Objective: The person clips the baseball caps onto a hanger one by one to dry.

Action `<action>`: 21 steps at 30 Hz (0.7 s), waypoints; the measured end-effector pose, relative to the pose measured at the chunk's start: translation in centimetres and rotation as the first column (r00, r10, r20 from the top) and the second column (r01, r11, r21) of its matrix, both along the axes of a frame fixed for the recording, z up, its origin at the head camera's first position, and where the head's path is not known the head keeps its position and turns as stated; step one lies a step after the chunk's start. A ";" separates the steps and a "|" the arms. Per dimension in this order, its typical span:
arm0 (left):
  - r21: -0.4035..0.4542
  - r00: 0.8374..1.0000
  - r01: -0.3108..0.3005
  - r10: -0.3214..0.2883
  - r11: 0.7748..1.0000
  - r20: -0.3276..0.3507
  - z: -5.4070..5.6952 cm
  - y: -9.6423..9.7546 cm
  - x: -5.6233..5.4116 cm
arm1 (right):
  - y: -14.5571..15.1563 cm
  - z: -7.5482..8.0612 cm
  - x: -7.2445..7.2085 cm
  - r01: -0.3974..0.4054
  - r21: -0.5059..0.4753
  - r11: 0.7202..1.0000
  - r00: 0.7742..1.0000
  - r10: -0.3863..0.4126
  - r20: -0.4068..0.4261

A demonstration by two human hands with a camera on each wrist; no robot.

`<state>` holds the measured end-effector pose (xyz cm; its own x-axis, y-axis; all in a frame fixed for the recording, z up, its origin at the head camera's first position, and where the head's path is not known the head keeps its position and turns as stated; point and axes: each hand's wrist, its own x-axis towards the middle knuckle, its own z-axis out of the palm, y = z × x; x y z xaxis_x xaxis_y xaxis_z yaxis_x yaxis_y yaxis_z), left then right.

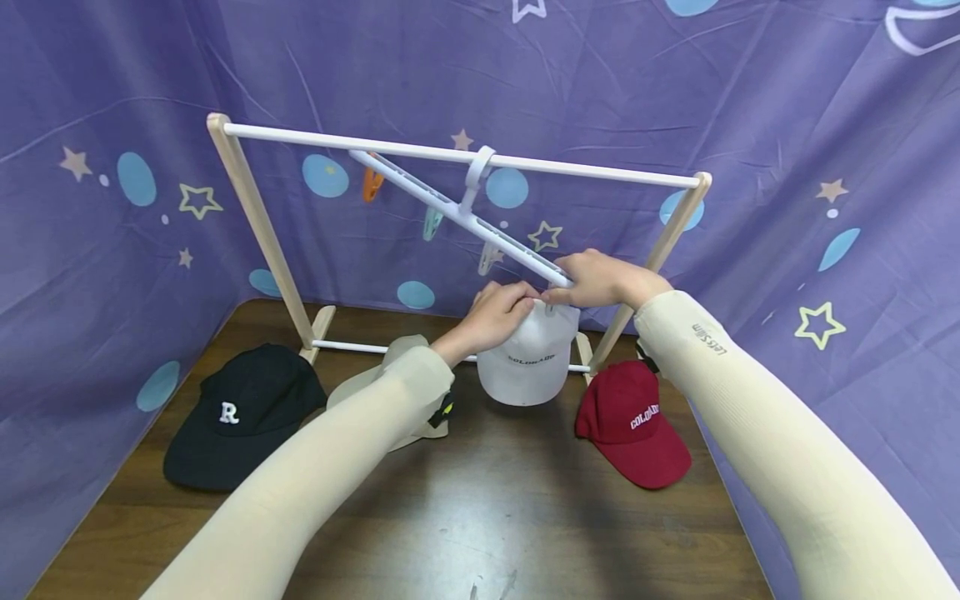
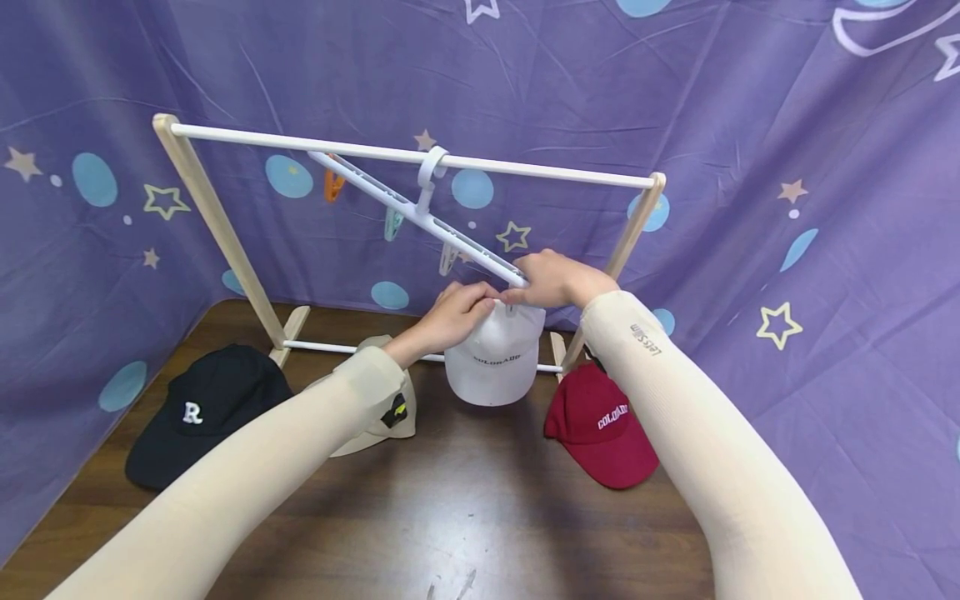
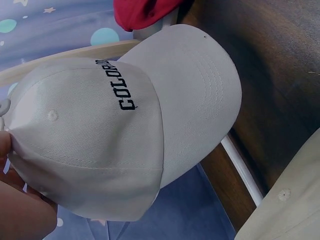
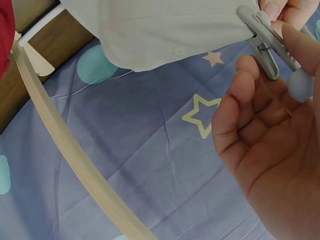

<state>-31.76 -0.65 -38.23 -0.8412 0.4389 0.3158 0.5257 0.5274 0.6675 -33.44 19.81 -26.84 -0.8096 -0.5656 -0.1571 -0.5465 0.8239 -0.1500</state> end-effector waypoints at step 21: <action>-0.018 0.999 -0.016 0.016 1.000 0.030 -0.5 -0.7 0.1 | 0.3 -1.2 0.1 0.002 -0.027 1.000 1.000 -0.001 0.017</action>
